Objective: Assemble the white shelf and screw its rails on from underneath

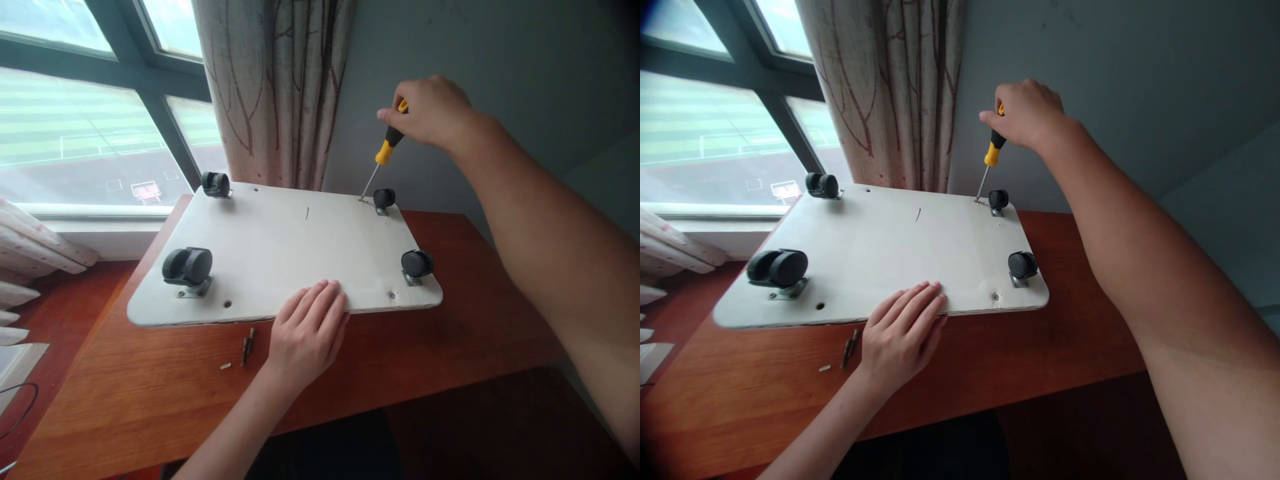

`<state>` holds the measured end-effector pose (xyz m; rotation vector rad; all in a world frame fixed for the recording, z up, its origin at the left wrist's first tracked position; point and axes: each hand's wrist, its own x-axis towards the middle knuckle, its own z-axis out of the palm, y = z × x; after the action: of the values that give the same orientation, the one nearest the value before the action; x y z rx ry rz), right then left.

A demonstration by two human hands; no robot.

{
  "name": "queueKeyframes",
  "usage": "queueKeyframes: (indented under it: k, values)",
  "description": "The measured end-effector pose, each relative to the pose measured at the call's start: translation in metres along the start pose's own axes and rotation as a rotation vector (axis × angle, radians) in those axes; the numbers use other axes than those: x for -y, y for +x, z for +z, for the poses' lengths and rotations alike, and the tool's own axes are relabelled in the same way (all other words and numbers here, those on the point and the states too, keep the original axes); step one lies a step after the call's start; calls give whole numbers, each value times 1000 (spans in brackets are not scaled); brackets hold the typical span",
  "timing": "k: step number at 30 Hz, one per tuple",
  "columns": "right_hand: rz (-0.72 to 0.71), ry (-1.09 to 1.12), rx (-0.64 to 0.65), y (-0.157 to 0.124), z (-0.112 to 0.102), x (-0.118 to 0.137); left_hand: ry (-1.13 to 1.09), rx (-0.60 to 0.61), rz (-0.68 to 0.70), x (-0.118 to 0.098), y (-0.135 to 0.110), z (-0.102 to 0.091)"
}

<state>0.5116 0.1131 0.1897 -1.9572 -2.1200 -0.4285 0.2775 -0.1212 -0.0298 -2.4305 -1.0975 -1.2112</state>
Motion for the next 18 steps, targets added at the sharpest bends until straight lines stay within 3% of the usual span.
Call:
queueKeyframes:
  k: [6,13,18]
  values:
    - [19,199,151,-1,0,0,37,-9,3,0,0,0]
    - [61,-66,-29,-2,3,-6,75,-13,26,2,2,1]
    - [-4,177,75,1,9,-11,76,-25,28,2,0,2]
